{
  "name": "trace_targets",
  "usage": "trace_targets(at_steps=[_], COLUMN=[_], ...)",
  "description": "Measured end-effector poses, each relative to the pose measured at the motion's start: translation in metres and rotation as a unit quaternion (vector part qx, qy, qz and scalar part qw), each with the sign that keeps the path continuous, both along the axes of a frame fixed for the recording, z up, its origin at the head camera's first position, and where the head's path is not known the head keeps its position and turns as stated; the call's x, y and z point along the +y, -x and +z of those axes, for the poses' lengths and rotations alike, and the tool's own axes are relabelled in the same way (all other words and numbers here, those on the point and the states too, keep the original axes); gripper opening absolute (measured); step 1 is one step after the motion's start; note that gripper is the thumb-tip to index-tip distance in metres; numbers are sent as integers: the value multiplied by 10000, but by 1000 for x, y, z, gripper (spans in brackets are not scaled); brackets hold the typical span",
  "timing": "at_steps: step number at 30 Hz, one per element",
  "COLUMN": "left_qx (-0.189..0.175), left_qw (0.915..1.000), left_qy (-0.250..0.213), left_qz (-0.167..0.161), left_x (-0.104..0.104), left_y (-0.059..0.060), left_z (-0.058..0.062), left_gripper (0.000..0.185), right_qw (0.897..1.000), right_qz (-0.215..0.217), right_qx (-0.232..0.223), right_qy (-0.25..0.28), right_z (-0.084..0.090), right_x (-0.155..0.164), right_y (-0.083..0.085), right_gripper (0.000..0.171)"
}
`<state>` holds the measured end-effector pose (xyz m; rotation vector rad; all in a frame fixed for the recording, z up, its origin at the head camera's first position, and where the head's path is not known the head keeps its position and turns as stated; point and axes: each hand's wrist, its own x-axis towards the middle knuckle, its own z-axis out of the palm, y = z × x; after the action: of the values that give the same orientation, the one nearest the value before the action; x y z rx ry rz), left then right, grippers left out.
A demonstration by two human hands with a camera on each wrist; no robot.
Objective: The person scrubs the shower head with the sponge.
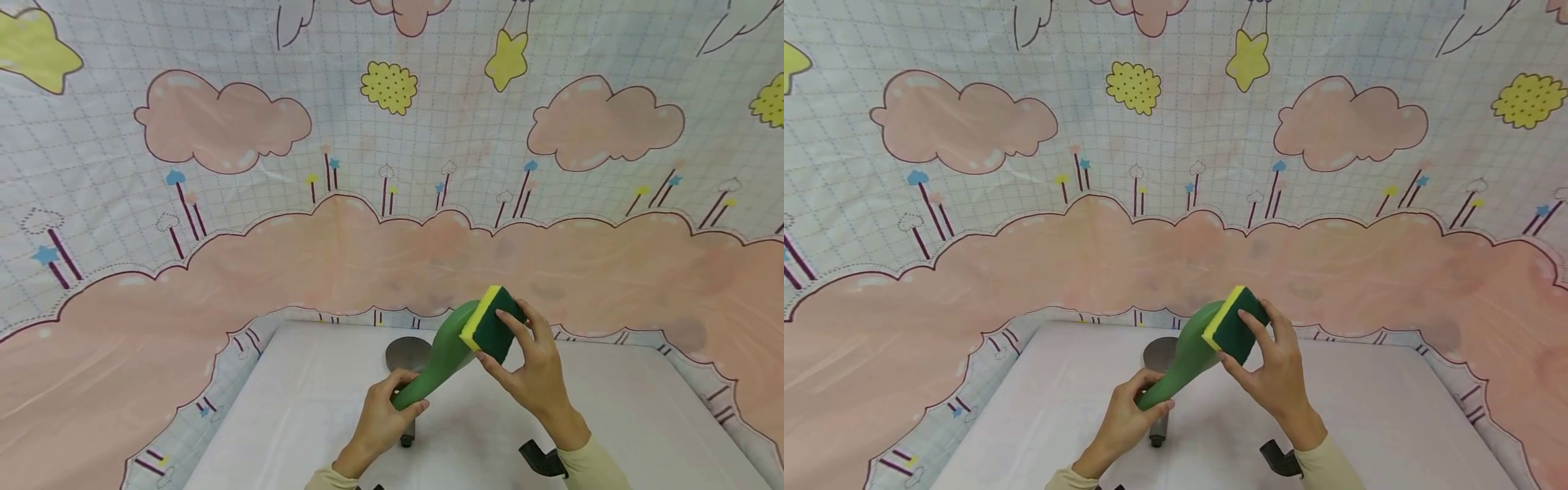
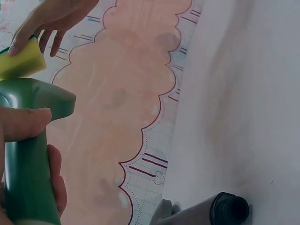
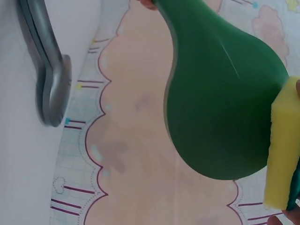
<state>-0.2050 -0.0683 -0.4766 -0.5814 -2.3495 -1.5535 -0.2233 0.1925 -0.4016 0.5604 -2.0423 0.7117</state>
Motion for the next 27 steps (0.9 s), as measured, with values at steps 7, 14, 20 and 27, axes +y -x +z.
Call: trace_targets(at_steps=[7,14,20,27], left_qx=[399,829,1180,1281], left_qw=[9989,9946,9876,9829], left_qy=[188,418,569,643], left_qz=[174,460,867,1154], left_x=[-1,-2,-2,0], left_y=[-1,0,2,4], left_z=[-1,-5,-7,-6], left_gripper=[38,41,43,44], right_qw=[9977,9957,9948,9942], right_qz=[36,18,228,304], right_qx=[-602,-876,-965,-1022], right_qy=[316,299,245,123], right_z=[3,3,4,7], right_x=[7,9,6,2], right_y=[-3,-6,-10,-16], right_gripper=[72,74,73,75])
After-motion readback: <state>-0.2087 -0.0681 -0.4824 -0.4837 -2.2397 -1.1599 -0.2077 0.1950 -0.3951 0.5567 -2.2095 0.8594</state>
